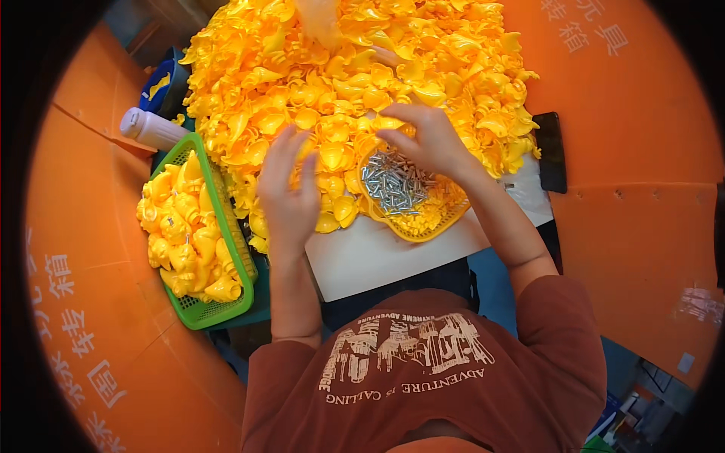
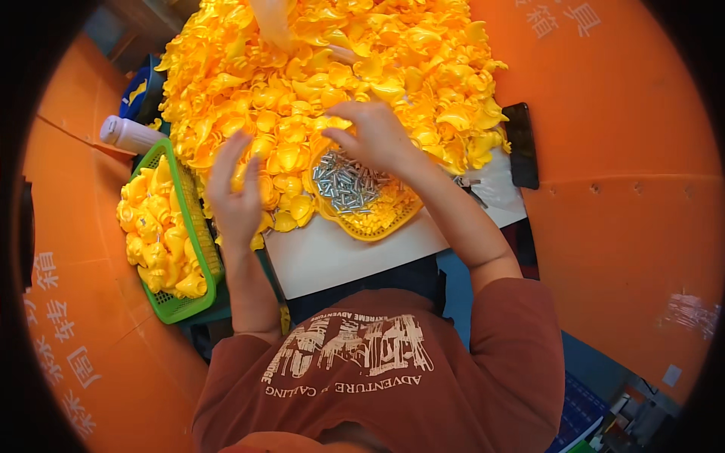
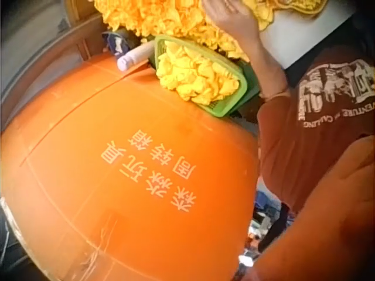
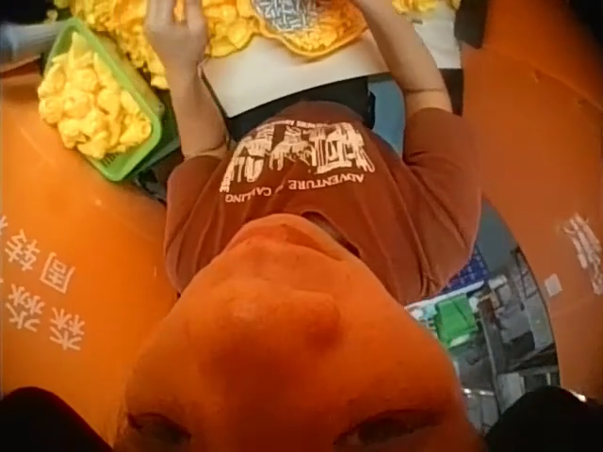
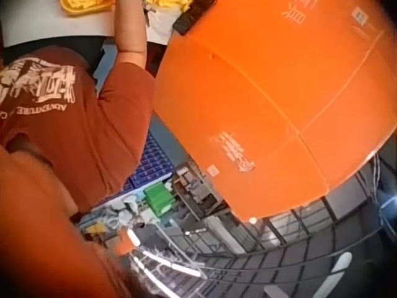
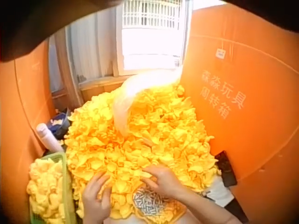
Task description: Assembling small yellow toy ducks by inserting a plastic component into the base.
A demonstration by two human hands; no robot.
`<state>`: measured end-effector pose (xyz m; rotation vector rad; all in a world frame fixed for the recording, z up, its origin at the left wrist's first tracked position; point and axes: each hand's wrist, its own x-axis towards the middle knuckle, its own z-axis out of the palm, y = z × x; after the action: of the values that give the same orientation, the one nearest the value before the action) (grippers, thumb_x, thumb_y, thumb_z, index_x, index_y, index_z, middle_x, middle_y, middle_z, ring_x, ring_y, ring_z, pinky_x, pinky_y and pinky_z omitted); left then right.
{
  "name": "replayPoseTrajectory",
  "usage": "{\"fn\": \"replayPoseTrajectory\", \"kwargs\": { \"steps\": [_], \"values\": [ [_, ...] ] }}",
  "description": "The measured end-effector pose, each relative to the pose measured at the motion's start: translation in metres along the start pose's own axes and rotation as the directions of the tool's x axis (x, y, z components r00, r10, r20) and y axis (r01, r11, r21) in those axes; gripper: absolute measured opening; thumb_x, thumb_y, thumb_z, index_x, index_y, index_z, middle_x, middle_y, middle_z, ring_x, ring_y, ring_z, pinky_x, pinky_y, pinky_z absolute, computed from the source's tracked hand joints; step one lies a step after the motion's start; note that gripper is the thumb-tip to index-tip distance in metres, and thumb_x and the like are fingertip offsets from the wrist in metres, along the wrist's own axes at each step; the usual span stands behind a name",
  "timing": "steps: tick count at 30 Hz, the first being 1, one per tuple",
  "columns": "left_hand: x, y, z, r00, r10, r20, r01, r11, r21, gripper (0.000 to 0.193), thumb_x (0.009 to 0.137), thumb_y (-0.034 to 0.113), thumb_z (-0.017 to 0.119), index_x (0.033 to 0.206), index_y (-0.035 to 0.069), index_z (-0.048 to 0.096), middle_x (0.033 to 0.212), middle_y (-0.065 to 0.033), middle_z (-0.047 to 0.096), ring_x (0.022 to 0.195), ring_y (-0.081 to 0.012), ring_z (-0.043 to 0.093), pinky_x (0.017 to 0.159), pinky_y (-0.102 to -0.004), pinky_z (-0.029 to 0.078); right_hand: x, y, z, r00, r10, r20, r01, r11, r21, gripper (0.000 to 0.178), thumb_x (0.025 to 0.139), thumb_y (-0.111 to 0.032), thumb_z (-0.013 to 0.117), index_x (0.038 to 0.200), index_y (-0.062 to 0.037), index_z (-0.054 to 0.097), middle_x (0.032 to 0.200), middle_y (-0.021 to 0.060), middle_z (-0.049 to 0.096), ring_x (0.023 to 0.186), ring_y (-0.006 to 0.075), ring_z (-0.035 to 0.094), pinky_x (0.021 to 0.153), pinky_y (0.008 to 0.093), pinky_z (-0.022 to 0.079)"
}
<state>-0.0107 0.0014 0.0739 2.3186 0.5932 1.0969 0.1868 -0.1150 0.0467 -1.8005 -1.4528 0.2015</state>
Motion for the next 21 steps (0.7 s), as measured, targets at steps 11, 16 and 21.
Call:
{"fn": "replayPoseTrajectory", "kwargs": {
  "steps": [11, 16, 21],
  "values": [
    [-0.033, -0.035, 0.059, 0.967, -0.068, -0.246, 0.010, 0.973, -0.232, 0.014, 0.078, -0.001, 0.059, 0.092, -0.002, 0.062, 0.093, -0.0177, 0.063, 0.087, -0.0295, 0.063, 0.076, -0.0321, 0.049, 0.074, 0.054, -0.008, 0.995, 0.057, 0.079, 0.036, 0.536, -0.844, 0.030, 0.075, -0.013, 0.055, 0.102, -0.0203, 0.064, 0.069, 0.0118, 0.061, 0.065, 0.0272, 0.062, 0.054, 0.0393, 0.047],
    [-0.030, -0.034, 0.067, 0.951, -0.274, -0.143, 0.164, 0.840, -0.518, 0.026, 0.079, 0.003, 0.064, 0.104, -0.001, 0.058, 0.103, -0.0149, 0.060, 0.091, -0.0242, 0.061, 0.075, -0.0317, 0.050, 0.097, 0.057, -0.026, 0.988, -0.129, 0.084, 0.136, 0.474, -0.870, 0.019, 0.072, -0.026, 0.064, 0.087, -0.0132, 0.064, 0.059, 0.0088, 0.058, 0.055, 0.0246, 0.060, 0.048, 0.0373, 0.047],
    [-0.039, -0.027, 0.066, 0.963, -0.269, 0.015, 0.194, 0.650, -0.734, 0.048, 0.078, 0.004, 0.065, 0.122, 0.000, 0.046, 0.119, -0.0120, 0.050, 0.098, -0.0185, 0.056, 0.075, -0.0268, 0.050, 0.044, -0.031, 0.005, 0.970, -0.183, 0.163, 0.225, 0.928, -0.296, 0.014, 0.077, -0.016, 0.063, 0.087, -0.0070, 0.065, 0.064, 0.0092, 0.060, 0.055, 0.0197, 0.059, 0.051, 0.0322, 0.046]
  ]
}}
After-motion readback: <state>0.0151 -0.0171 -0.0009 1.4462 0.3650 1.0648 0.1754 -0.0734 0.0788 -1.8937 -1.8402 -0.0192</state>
